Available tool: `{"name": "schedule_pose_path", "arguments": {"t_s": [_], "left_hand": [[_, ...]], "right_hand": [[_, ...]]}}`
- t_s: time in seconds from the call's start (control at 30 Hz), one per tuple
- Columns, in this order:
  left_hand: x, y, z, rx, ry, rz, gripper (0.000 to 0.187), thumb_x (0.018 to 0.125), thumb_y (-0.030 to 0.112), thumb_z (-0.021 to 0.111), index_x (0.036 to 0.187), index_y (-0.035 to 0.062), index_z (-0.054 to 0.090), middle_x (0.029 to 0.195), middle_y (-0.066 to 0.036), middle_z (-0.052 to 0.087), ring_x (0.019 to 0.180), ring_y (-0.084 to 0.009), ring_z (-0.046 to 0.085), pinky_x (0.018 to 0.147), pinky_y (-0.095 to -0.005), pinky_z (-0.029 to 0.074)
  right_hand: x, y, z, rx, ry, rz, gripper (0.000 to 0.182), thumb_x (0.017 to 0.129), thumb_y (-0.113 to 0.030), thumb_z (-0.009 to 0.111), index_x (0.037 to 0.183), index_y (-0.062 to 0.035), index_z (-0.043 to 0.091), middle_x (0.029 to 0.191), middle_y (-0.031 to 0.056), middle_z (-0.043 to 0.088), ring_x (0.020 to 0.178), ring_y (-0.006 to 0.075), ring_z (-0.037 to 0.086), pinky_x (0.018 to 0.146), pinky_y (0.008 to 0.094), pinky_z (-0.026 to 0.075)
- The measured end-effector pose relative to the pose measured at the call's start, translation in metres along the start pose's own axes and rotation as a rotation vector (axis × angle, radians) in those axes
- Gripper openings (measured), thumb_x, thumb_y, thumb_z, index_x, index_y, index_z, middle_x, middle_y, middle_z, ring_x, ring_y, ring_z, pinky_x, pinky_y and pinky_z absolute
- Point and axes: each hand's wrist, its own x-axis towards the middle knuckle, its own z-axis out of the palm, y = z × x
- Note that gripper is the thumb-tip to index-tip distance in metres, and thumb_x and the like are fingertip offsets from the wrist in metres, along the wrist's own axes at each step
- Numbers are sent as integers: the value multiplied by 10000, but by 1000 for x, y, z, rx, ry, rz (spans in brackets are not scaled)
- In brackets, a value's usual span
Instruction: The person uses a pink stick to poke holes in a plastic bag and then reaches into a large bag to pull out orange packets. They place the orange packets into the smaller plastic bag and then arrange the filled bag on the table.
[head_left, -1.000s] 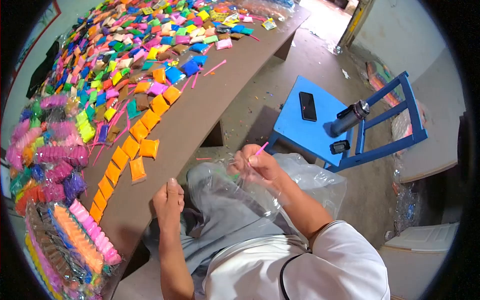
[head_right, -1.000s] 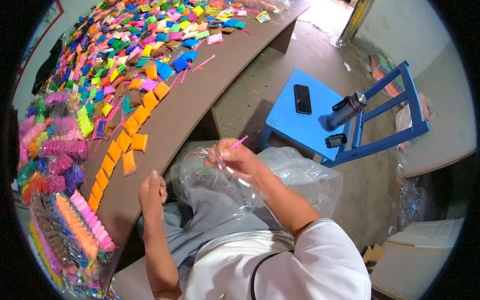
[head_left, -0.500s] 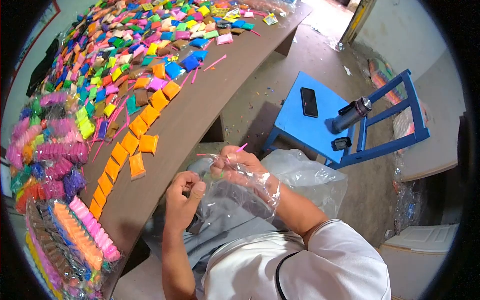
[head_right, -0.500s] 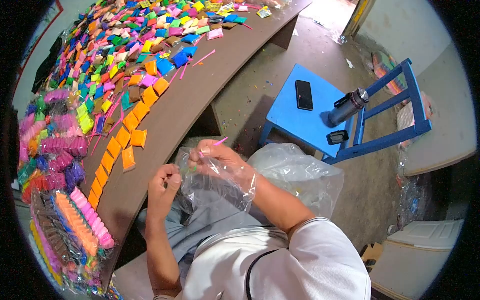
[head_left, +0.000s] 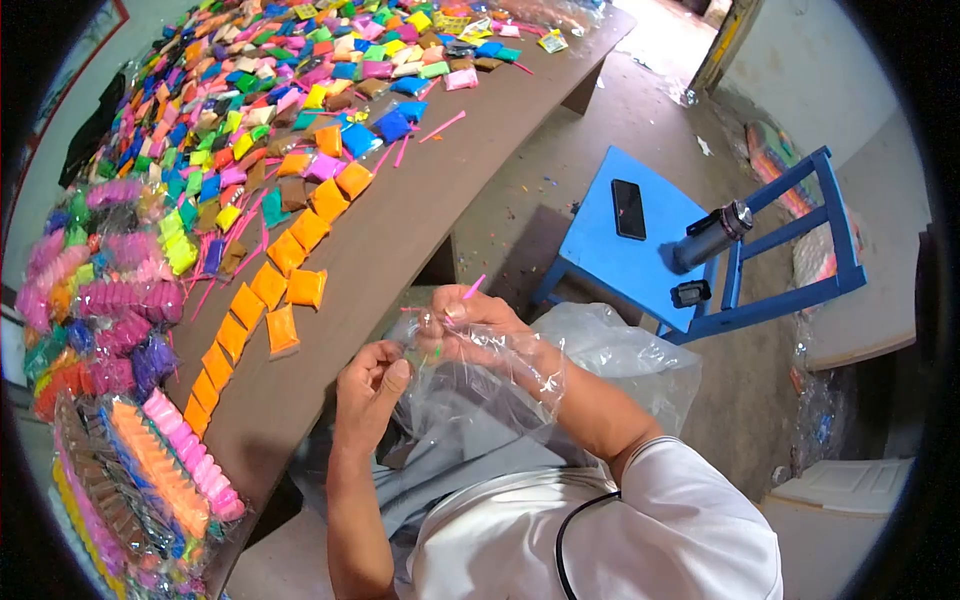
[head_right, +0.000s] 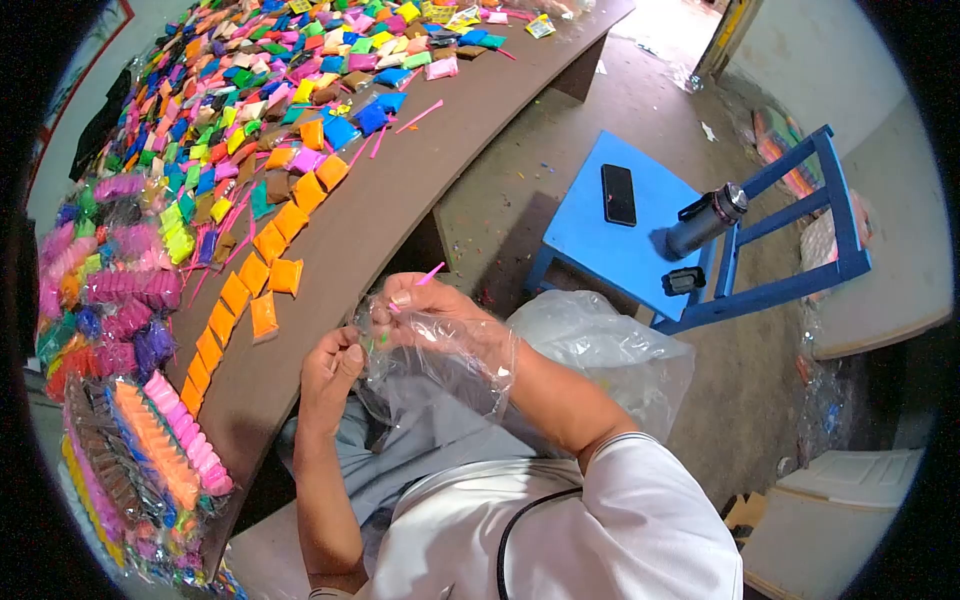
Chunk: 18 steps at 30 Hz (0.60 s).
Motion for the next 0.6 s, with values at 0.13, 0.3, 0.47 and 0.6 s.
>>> {"name": "schedule_pose_path", "arguments": {"t_s": [0.13, 0.3, 0.47, 0.6], "left_hand": [[5, -1, -4, -12, -44, -35, 396, 914, 302, 696, 1110, -19, 572, 887, 18, 569, 755, -44, 508, 680, -196, 418], [5, 0, -5, 5, -68, -87, 434, 922, 331, 680, 1149, -25, 576, 884, -12, 609, 757, -67, 558, 669, -210, 438], [8, -4, -6, -96, -76, -105, 419, 939, 324, 652, 1162, -26, 590, 900, -30, 627, 760, -82, 577, 656, -220, 443], [13, 3, -1, -35, -78, -76, 390, 956, 314, 619, 1157, -19, 598, 895, -26, 630, 767, -77, 574, 655, -218, 442]], "right_hand": [[7, -5, 4, -80, -19, 59, 187, 905, -188, 604, 859, -10, 568, 838, 86, 523, 785, 228, 521, 739, 388, 514], [15, -6, -3, -69, 2, 73, 210, 905, -187, 599, 856, 16, 571, 853, 111, 519, 781, 232, 568, 653, 369, 591], [18, -10, 7, -129, -1, 97, 229, 897, -206, 619, 843, 14, 586, 882, 143, 543, 730, 200, 575, 577, 333, 579], [24, -15, -3, -181, -28, 130, 232, 892, -232, 636, 842, -9, 599, 871, 121, 559, 727, 182, 573, 621, 314, 562]]}}
